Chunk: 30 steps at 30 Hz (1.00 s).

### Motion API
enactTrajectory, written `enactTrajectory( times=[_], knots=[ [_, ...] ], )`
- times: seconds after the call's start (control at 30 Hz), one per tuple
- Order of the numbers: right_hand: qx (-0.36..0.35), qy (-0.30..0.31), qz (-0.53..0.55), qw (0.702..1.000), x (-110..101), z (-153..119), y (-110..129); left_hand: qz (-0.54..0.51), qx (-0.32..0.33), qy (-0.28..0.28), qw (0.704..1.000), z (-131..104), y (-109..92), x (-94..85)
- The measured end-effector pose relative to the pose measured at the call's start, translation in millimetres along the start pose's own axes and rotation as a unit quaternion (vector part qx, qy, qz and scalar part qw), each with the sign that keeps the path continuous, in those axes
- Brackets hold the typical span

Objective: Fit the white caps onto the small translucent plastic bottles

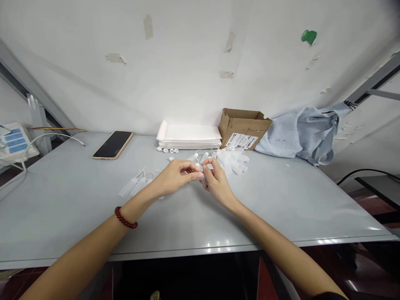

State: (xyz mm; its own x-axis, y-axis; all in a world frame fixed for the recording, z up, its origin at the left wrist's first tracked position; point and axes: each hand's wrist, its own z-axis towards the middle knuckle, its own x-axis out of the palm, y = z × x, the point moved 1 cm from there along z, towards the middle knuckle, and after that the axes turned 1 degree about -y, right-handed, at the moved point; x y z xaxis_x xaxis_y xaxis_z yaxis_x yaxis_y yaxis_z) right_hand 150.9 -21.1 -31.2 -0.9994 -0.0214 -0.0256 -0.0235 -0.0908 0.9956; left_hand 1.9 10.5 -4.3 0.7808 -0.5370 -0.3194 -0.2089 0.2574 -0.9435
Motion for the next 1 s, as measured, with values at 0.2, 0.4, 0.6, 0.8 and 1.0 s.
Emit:
enactTrajectory(
  times=[0.2,0.4,0.6,0.8,1.0],
  knots=[
    [0.094,0.034,0.076,0.992,-0.8,1.6,3.3,0.0,0.029,-0.005,1.0,-0.4,1.7,-1.1],
    [0.18,0.072,0.124,0.973,-2.9,2.0,10.4,0.048,0.085,-0.003,0.995,-1.2,-0.8,-3.5],
    [0.202,0.098,0.136,0.965,-4.9,3.0,11.6,0.037,0.06,-0.004,0.998,-1.4,-3.5,-0.3],
    [0.035,0.009,0.023,0.999,-2.3,1.2,4.9,0.016,-0.044,0.01,0.999,-0.8,-3.0,3.6],
    [0.002,0.0,-0.018,1.0,0.0,-0.8,0.9,0.008,-0.035,0.037,0.999,-2.0,-2.9,2.6]
  ],
)
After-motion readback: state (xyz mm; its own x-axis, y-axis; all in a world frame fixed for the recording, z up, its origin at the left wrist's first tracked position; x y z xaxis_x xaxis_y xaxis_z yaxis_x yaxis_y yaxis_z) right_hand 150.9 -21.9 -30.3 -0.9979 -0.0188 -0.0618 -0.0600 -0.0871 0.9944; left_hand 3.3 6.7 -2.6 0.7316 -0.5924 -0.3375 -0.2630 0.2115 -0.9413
